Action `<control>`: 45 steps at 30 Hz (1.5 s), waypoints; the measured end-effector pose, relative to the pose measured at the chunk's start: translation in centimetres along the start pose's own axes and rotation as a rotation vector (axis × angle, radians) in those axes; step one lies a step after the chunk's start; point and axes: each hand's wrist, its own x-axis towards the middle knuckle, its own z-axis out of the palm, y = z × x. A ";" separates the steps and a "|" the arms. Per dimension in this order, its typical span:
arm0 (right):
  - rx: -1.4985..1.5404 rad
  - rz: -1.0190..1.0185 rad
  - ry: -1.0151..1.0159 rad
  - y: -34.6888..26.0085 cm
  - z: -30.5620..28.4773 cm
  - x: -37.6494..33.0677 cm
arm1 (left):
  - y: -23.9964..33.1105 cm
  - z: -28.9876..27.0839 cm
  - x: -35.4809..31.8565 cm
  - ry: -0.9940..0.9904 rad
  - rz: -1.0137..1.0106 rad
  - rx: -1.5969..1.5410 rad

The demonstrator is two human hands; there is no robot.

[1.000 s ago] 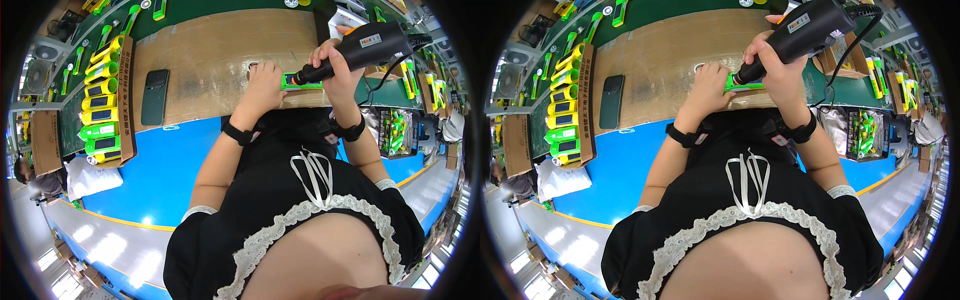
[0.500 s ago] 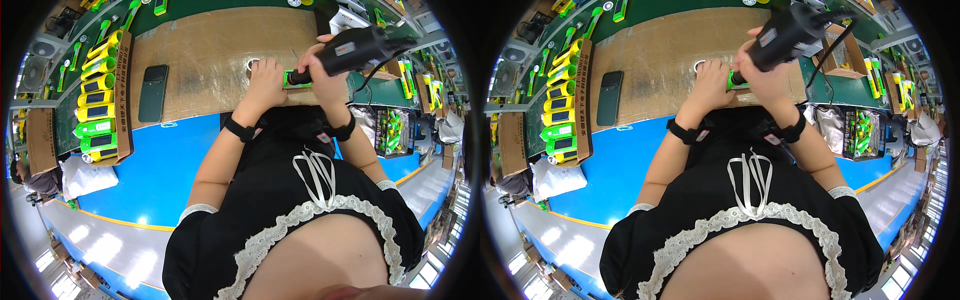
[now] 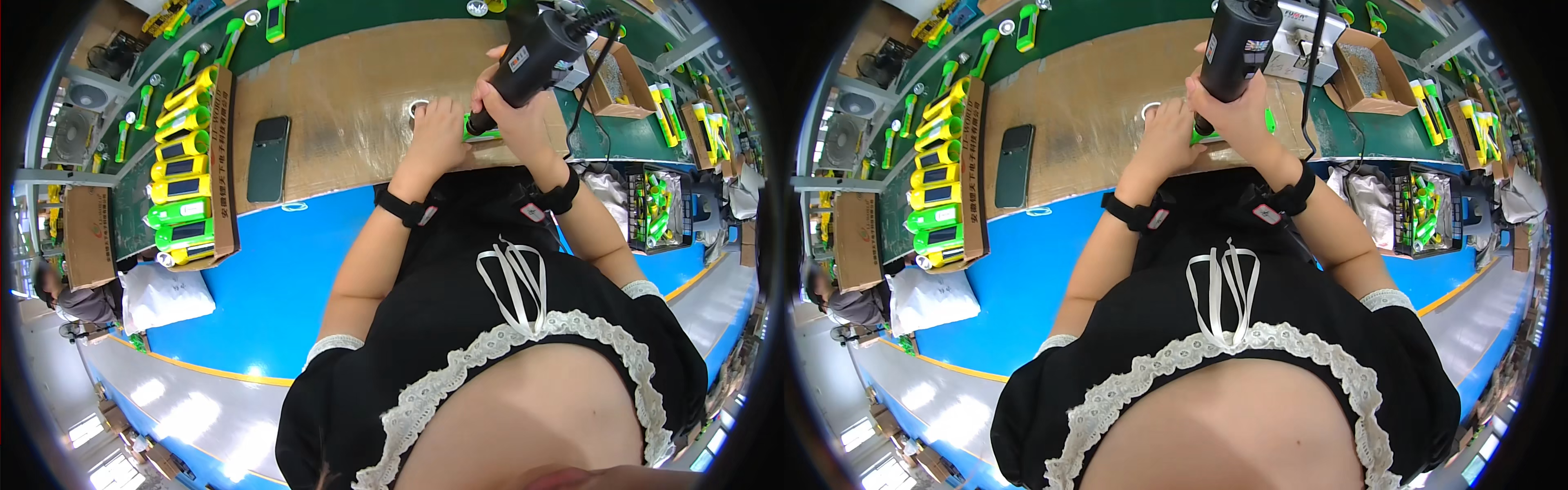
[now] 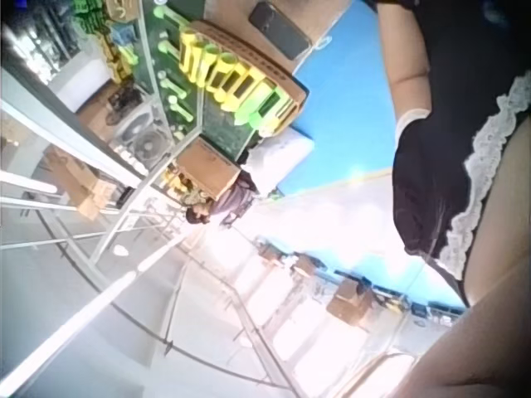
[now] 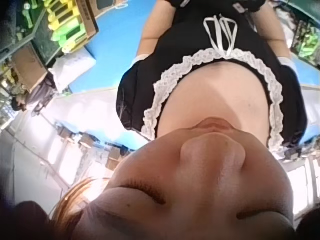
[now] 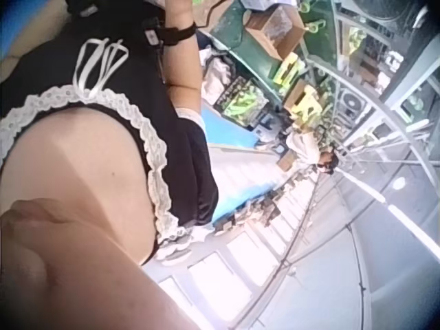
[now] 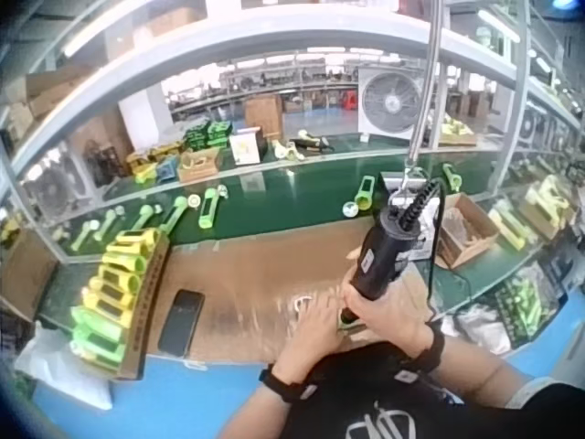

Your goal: Using an electric screwdriver to fasten internal components and cases of green solar-powered flashlights on an assembly line.

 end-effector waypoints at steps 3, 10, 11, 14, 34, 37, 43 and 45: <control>0.056 -0.011 -0.008 -2.9 -0.4 1.8 | -0.9 -0.1 0.1 -0.034 0.029 -0.020; 0.283 -0.339 0.040 -11.6 -8.7 4.8 | 2.8 -8.9 -0.7 -0.130 -0.250 -0.368; 0.303 -0.342 0.033 -10.5 -9.3 5.1 | 3.2 -10.3 -1.4 -0.123 -0.259 -0.350; 0.081 -0.387 0.135 -8.7 -11.7 5.6 | 4.9 -13.3 -1.8 -0.127 -0.445 -0.632; -0.173 -0.413 0.349 0.6 -16.2 11.3 | 8.0 -16.5 -2.2 0.082 -0.289 -0.515; -0.204 -0.355 0.342 0.9 -16.2 11.5 | 7.9 -16.3 -2.2 0.119 -0.245 -0.487; -0.235 -0.213 0.278 0.5 -16.6 12.8 | 7.4 -15.9 -2.3 0.138 -0.236 -0.466; -0.234 -0.138 0.253 -0.1 -16.7 12.5 | 7.2 -15.7 -2.3 0.178 -0.241 -0.322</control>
